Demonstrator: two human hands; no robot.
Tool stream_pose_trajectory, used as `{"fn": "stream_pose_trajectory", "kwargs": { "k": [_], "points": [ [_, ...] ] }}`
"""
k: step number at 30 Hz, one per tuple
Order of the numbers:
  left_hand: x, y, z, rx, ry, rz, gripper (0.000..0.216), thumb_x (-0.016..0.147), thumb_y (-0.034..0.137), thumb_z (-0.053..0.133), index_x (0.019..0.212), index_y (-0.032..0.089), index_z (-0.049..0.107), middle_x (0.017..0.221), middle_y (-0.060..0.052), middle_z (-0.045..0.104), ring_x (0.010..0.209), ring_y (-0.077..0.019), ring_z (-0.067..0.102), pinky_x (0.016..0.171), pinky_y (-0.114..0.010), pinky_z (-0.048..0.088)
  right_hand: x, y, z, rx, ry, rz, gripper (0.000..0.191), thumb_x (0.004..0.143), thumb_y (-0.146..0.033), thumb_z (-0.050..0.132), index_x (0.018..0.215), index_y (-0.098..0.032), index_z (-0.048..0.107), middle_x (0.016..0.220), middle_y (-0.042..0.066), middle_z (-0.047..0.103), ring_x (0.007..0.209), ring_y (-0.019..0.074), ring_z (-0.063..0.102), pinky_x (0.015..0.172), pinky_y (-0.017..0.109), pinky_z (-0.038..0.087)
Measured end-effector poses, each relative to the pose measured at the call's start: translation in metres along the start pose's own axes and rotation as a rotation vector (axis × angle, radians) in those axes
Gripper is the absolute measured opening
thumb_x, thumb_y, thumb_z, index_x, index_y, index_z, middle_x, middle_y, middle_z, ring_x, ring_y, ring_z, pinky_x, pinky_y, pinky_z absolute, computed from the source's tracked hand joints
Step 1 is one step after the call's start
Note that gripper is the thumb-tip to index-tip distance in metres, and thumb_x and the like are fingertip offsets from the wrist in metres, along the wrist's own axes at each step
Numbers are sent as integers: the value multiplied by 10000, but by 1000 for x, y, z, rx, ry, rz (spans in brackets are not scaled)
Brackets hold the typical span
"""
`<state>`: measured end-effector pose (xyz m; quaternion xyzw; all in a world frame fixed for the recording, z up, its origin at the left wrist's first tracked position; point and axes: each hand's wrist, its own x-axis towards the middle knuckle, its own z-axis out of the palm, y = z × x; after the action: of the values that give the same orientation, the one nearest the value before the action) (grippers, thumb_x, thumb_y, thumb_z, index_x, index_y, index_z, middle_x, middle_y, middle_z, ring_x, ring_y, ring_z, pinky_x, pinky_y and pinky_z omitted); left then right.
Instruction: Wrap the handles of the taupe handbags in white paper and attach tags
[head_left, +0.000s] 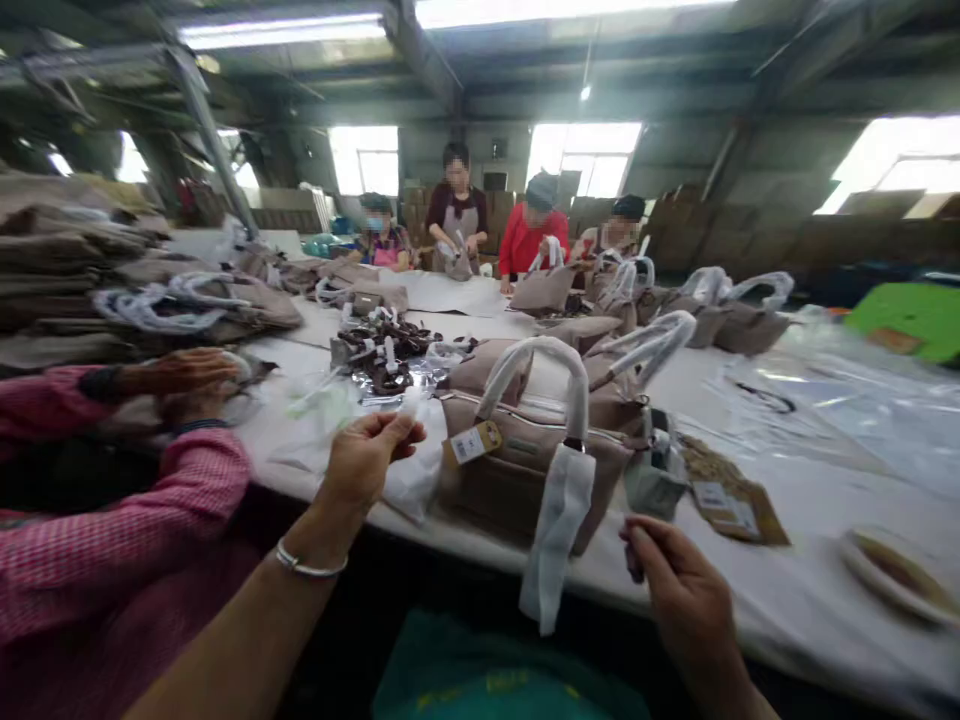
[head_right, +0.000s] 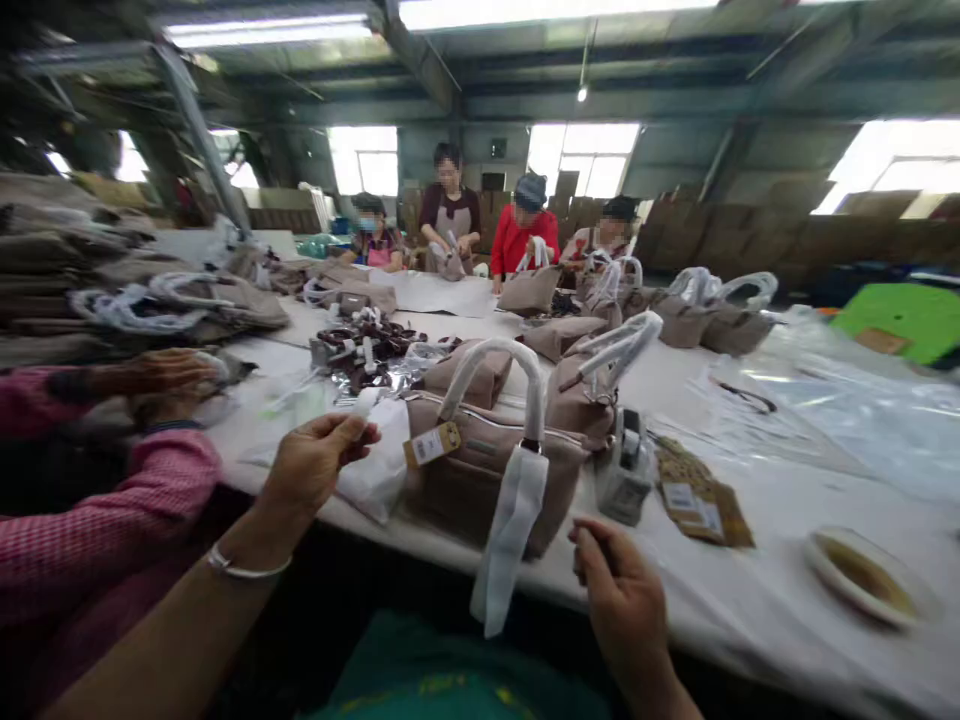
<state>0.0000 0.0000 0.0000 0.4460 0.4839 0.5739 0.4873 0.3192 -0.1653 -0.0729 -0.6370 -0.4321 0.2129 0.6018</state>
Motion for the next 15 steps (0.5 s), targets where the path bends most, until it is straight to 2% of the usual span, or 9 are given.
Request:
{"fn": "stream_pose_trajectory", "kwargs": {
  "k": [5,7,10,13,15],
  "points": [
    [-52,-5,37,194,-267,78,334,742,474,773,735,145,714,725,-50,725,669,-141,639,665,-238,504,-4,-59,41,171,-368,-45,266,888,-427,629,951,-179,702,734,31,656,579,135,571,533,256,471],
    [-69,-6,49,271,-327,123,288,745,440,771,727,157,717,692,-31,713,649,-134,617,636,-224,477,-4,-75,56,261,-441,-27,292,853,-435,669,989,-178,697,813,44,682,612,134,581,537,250,465],
    [-87,-8,60,343,-366,187,257,730,417,780,705,171,708,649,-6,690,618,-131,595,589,-216,451,0,-87,70,418,-457,62,342,788,-459,734,966,-172,684,751,18,674,558,107,536,506,228,419],
    [-99,-10,66,375,-374,265,267,721,418,786,669,175,688,620,13,659,582,-118,561,553,-207,430,4,-87,76,511,-404,171,333,759,-476,762,792,-168,643,558,-34,583,462,80,448,464,214,346],
    [-103,-12,66,396,-380,304,285,715,423,789,644,173,672,600,19,637,565,-111,540,540,-204,417,5,-85,79,546,-366,211,345,748,-461,776,695,-169,601,511,-43,547,443,74,419,457,215,318]
  ]
}}
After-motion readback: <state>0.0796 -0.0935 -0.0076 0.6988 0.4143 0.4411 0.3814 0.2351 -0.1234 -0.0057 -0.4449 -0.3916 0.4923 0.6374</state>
